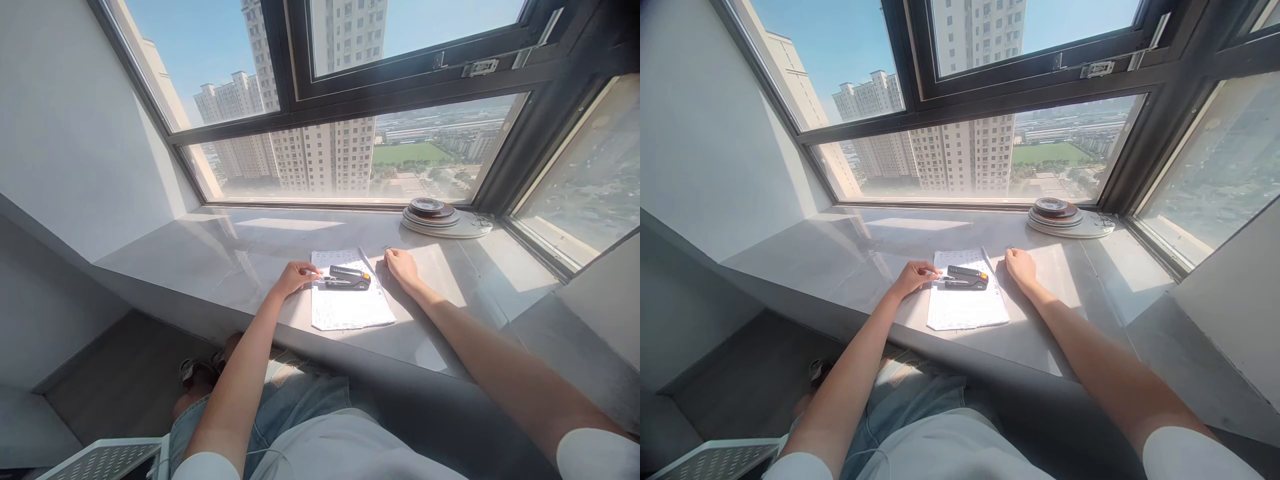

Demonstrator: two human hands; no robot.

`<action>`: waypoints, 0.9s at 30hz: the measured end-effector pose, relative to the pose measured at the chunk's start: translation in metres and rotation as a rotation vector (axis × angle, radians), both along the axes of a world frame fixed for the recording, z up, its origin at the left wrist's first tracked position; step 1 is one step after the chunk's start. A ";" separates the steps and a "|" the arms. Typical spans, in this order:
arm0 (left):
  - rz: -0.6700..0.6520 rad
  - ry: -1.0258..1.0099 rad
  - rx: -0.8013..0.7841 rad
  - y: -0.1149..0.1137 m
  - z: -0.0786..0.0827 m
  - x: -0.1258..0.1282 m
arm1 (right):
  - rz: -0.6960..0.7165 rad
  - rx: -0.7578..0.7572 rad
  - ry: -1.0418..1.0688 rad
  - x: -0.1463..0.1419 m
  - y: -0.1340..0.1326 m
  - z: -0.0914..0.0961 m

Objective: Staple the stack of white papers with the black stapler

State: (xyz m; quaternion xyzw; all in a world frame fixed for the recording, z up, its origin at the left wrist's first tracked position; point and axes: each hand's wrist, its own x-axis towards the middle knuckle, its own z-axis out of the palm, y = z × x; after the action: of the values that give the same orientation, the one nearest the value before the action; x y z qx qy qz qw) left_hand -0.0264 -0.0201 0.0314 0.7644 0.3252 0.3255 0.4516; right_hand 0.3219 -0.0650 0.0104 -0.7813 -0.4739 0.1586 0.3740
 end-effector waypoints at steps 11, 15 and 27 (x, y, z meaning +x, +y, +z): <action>-0.032 0.074 0.033 -0.005 0.006 0.000 | 0.002 -0.002 0.002 -0.001 0.000 0.001; -0.025 0.098 0.034 -0.005 0.005 0.000 | 0.001 -0.008 0.006 -0.001 -0.001 0.001; -0.109 0.075 0.022 0.001 0.000 -0.001 | 0.003 0.030 0.018 -0.003 -0.002 0.002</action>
State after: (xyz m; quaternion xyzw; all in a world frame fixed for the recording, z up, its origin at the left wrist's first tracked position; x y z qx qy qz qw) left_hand -0.0274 -0.0193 0.0311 0.7976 0.2960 0.2751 0.4479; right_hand 0.3193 -0.0675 0.0120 -0.7732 -0.4742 0.1592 0.3899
